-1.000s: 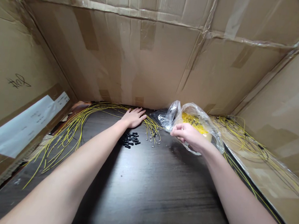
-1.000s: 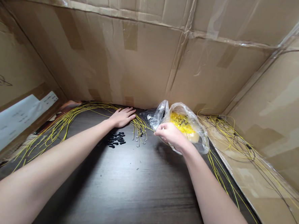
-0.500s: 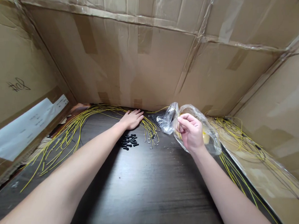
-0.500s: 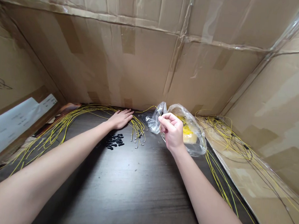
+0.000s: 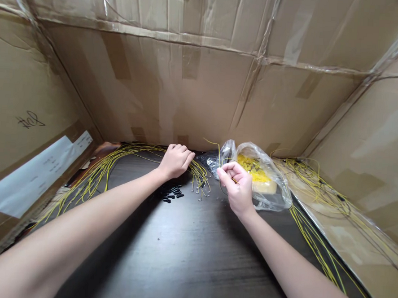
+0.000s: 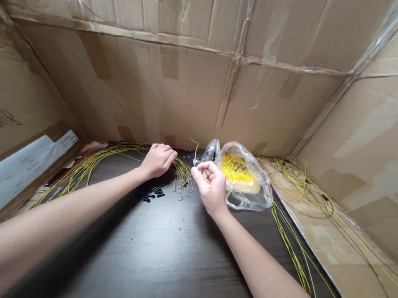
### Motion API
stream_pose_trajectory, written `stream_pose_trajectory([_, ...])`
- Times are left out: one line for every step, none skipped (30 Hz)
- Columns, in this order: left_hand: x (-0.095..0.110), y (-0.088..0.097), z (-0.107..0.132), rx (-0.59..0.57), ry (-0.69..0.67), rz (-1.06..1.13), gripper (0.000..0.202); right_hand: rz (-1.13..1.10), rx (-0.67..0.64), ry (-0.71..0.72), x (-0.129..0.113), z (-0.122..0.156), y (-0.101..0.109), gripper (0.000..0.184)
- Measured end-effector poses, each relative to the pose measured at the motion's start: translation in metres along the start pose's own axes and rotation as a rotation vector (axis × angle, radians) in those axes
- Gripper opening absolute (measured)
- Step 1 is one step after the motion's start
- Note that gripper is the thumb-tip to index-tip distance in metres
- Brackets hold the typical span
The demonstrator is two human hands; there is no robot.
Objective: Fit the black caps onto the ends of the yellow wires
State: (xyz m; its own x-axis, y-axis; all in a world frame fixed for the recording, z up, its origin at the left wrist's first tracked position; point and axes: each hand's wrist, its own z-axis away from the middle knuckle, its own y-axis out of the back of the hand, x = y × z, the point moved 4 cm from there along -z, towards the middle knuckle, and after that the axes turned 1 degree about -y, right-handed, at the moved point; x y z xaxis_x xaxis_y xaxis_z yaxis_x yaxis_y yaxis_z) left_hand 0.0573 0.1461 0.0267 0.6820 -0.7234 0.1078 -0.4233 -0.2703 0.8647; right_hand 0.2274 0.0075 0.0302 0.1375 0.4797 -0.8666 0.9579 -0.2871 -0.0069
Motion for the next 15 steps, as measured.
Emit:
stream_pose_trajectory([0.01, 0.009, 0.004, 0.045, 0.028, 0.117, 0.054, 0.043, -0.016, 0.002, -0.002, 0.002, -0.001, 0.02])
stream_pose_trajectory([0.021, 0.018, 0.009, 0.083, 0.062, 0.275, 0.055, 0.091, -0.035, 0.013, -0.003, 0.004, -0.003, 0.019])
stream_pose_trajectory([0.032, 0.025, 0.016, 0.102, 0.1, 0.469, 0.055, 0.141, -0.06, 0.03, -0.005, 0.006, -0.005, 0.018])
stream_pose_trajectory([0.043, 0.03, 0.023, 0.109, 0.149, 0.655, 0.055, 0.194, -0.09, 0.057, -0.006, 0.009, -0.007, 0.017])
stream_pose_trajectory([0.054, 0.033, 0.031, 0.093, 0.196, 0.799, 0.052, 0.247, -0.125, 0.09, -0.008, 0.012, -0.01, 0.015])
stream_pose_trajectory([0.064, 0.037, 0.039, 0.088, 0.244, 0.886, 0.048, 0.293, -0.162, 0.128, -0.009, 0.014, -0.013, 0.013])
stream_pose_trajectory([0.072, 0.04, 0.048, 0.088, 0.277, 0.929, 0.044, 0.329, -0.199, 0.169, -0.011, 0.018, -0.017, 0.011])
stream_pose_trajectory([0.078, 0.043, 0.057, 0.084, 0.297, 0.955, 0.038, 0.356, -0.236, 0.21, -0.012, 0.021, -0.02, 0.009])
stream_pose_trajectory([0.081, 0.045, 0.066, 0.072, 0.323, 0.978, 0.033, 0.374, -0.272, 0.25, -0.013, 0.024, -0.024, 0.008])
stream_pose_trajectory([0.082, 0.046, 0.075, 0.07, 0.351, 1.007, 0.031, 0.384, -0.303, 0.289, -0.014, 0.027, -0.027, 0.006])
stream_pose_trajectory([0.08, 0.047, 0.083, 0.066, 0.375, 1.039, 0.03, 0.385, -0.327, 0.322, -0.015, 0.03, -0.03, 0.005])
stream_pose_trajectory([0.076, 0.047, 0.092, 0.061, 0.387, 1.069, 0.03, 0.382, -0.344, 0.348, -0.016, 0.033, -0.033, 0.004])
stream_pose_trajectory([0.073, 0.046, 0.098, 0.032, 0.358, 1.114, 0.033, 0.379, -0.354, 0.366, -0.016, 0.035, -0.035, 0.003])
stream_pose_trajectory([0.07, 0.045, 0.104, 0.004, 0.319, 1.178, 0.039, 0.375, -0.359, 0.382, -0.017, 0.037, -0.036, 0.003])
stream_pose_trajectory([0.067, 0.043, 0.108, -0.017, 0.297, 1.243, 0.046, 0.371, -0.36, 0.398, -0.018, 0.038, -0.037, 0.003])
